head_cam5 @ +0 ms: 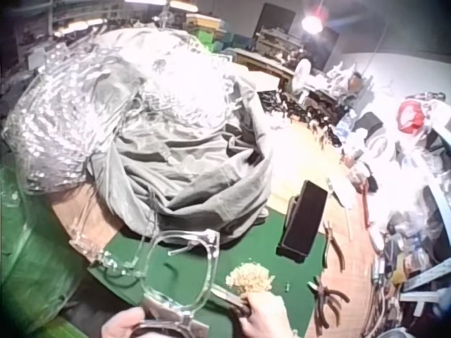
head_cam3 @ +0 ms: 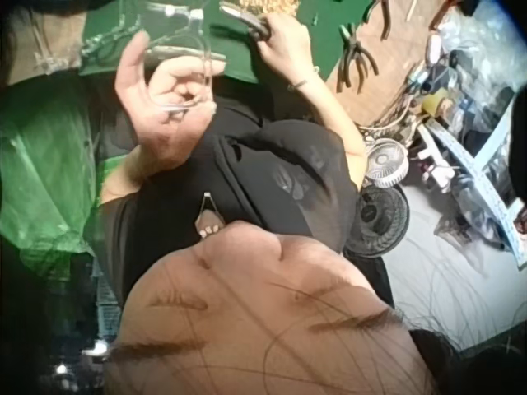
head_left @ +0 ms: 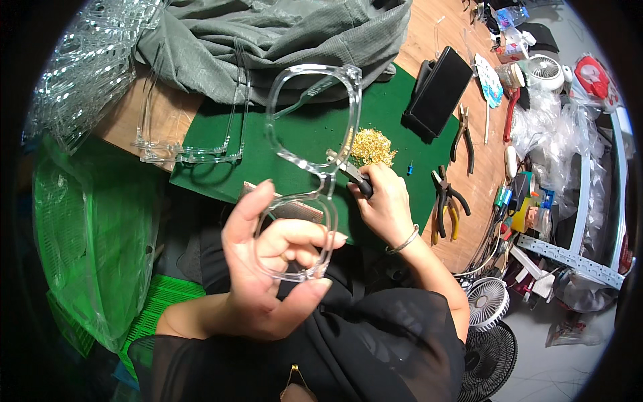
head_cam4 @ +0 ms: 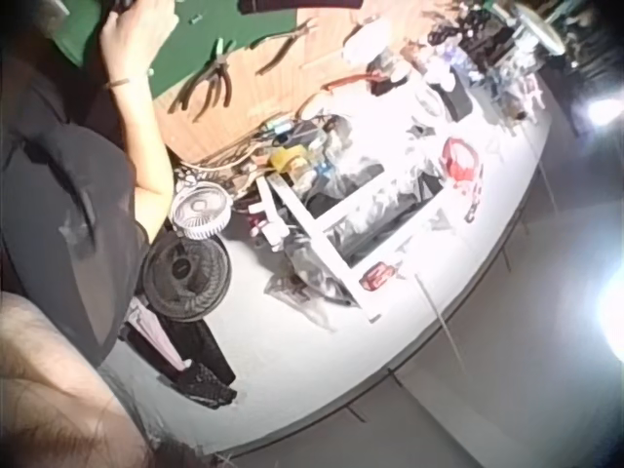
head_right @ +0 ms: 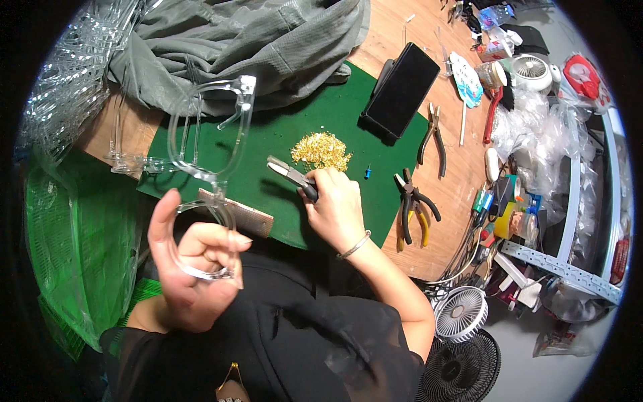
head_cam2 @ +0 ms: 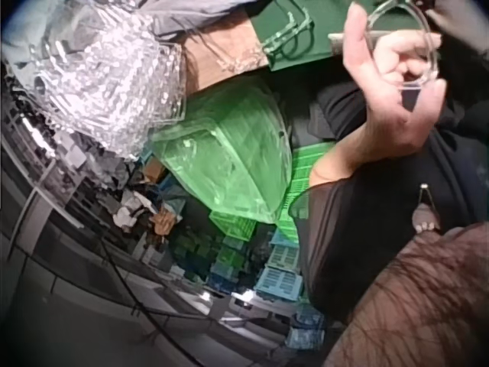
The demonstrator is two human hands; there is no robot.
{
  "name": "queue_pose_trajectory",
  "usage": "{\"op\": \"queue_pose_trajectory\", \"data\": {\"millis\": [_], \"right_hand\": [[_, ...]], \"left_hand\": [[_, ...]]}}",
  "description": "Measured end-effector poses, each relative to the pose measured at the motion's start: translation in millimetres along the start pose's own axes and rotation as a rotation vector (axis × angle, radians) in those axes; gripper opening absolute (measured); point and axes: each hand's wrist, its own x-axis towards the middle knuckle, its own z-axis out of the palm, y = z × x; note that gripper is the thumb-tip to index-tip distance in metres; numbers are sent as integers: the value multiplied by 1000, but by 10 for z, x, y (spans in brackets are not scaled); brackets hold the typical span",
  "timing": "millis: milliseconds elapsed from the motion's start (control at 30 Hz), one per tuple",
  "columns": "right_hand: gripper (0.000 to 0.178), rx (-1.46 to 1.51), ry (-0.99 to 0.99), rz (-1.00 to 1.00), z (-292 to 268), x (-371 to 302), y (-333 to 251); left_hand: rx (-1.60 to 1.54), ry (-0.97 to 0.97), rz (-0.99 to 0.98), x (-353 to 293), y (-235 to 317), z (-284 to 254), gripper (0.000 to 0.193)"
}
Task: The person uses pliers to press and adjust the nose bridge and frame of clear plastic glasses. They repeatedly reposition the glasses and apply pressure to different parts of the frame, then place the finished pair into a cloth bag.
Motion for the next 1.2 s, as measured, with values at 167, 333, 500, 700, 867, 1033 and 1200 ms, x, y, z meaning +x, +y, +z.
{"op": "queue_pose_trajectory", "data": {"millis": [167,333,500,700,867,1033,1200], "right_hand": [[17,32,-69,110,-11,66,-22],[10,442,-23,141,-219,-25,-84],[5,831,60,-145,-638,-262,-531],[14,786,281,-522,-510,-245,-608],[15,798,219,-580,-555,-229,-582],[15,803,158,-576,-580,-211,-603],[14,767,118,-596,-614,-191,-598]], "left_hand": [[-36,-25,0,97,-45,98,104],[-61,-21,-48,119,-56,140,95],[-78,-8,-53,99,-19,190,94],[-61,-23,-30,63,-10,268,93],[-98,-85,-14,32,-36,236,92],[-131,-100,-36,36,-8,211,92],[-150,-122,-51,25,-14,187,91]]}}
